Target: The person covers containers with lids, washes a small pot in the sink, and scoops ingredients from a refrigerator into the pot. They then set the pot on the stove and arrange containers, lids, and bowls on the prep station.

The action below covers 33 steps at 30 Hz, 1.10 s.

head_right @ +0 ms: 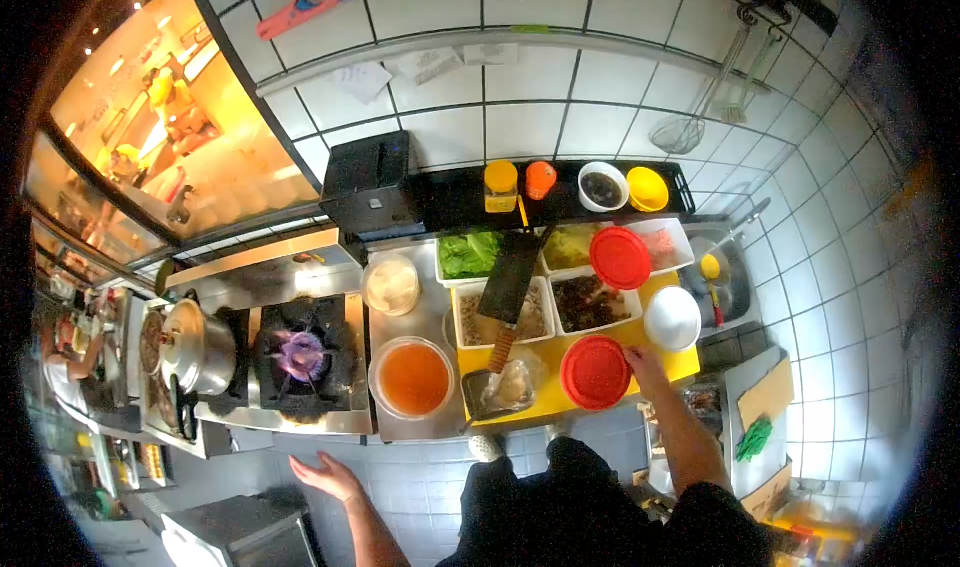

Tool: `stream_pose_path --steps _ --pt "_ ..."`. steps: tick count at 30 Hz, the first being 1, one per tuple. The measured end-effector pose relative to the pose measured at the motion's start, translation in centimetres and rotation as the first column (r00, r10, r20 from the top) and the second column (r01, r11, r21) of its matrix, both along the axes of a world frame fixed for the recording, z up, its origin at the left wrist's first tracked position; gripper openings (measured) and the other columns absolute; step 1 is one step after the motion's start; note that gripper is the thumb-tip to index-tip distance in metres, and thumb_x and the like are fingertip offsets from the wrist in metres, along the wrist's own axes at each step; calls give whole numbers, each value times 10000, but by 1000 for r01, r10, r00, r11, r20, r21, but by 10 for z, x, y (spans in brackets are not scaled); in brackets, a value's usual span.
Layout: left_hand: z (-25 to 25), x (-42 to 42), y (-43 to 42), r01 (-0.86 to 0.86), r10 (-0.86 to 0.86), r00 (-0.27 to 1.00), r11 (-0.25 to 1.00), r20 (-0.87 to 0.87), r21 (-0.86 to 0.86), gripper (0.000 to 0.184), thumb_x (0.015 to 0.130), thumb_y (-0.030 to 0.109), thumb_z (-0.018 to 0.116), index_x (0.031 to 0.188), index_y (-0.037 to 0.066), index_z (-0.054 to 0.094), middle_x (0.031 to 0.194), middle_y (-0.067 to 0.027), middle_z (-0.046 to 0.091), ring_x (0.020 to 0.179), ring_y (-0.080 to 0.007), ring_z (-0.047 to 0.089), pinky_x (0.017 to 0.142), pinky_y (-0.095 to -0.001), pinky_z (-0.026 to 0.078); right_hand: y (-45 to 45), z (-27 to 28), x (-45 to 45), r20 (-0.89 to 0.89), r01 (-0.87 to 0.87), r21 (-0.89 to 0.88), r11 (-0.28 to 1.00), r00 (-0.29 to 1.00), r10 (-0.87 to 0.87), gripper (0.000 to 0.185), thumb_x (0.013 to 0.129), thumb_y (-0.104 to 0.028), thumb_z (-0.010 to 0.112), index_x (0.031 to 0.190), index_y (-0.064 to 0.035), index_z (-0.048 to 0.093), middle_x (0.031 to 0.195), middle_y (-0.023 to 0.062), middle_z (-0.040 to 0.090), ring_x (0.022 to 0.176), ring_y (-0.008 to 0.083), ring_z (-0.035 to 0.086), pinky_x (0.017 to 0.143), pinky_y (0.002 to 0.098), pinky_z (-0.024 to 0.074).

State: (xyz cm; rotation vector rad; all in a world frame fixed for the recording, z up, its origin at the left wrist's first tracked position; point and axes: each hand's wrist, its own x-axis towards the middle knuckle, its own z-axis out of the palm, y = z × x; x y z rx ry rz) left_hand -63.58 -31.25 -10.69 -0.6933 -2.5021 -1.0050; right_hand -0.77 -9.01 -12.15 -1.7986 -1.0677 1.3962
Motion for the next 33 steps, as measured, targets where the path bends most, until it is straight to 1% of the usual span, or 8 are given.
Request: stream_pose_path --steps 6,13,20,21,26,28,29,33 --pt "193 151 182 656 -809 577 539 110 528 494 972 -12 603 1445 -12 463 1431 -170 491 1251 -247 551 999 -352 502 -38 27 -14 -177 163 -115 980 967 -182 282 1047 -220 566 1200 -6 666 1000 47 694 798 146 633 730 294 527" --pt "286 193 488 199 -868 290 467 404 861 557 906 104 735 1383 -69 508 1199 -105 637 1038 -200 589 875 -318 490 12 21 0 -161 -116 7 993 980 116 391 1013 -347 611 1128 15 708 999 54 723 859 137 645 781 295 514" --pt "253 137 601 86 -927 132 363 351 928 57 936 65 651 931 60 595 808 -60 592 665 -170 556 552 -282 463 17 -15 -4 36 -111 214 970 994 106 363 970 -318 656 1060 32 696 961 163 732 885 239 688 797 369 527" --pt "240 125 594 -97 -960 -165 245 227 965 37 954 24 616 953 52 592 825 -71 603 710 -187 578 610 -298 507 16 -10 -3 131 -186 254 949 979 156 365 970 -337 649 1041 18 699 945 179 723 865 275 688 785 381 526" --pt "226 263 361 175 -852 -28 511 523 841 188 1003 83 579 1183 29 595 1106 -116 674 982 -256 642 837 -422 552 -7 -16 -2 -97 64 33 997 993 -60 318 990 -276 644 1071 24 711 919 121 727 825 210 670 760 347 522" --pt "201 336 265 644 -684 239 643 690 415 149 969 57 620 1116 46 640 1047 -83 680 899 -205 646 763 -350 537 -15 -22 -4 -147 125 49 991 982 -116 343 980 -297 652 1079 26 714 928 164 733 840 249 687 778 372 529" --pt "148 346 226 450 -696 -66 619 715 643 117 963 67 641 1070 26 659 975 -74 681 836 -171 636 734 -302 520 -16 -21 0 -168 93 52 994 982 -83 348 978 -299 655 1088 26 714 929 163 735 839 247 688 780 368 529" --pt "81 424 171 645 -446 90 707 890 289 169 920 77 701 1040 -41 678 938 -101 728 846 -193 689 788 -319 547 22 25 5 -166 -157 74 985 972 168 372 972 -307 665 1126 28 712 961 168 743 849 233 694 786 355 531"
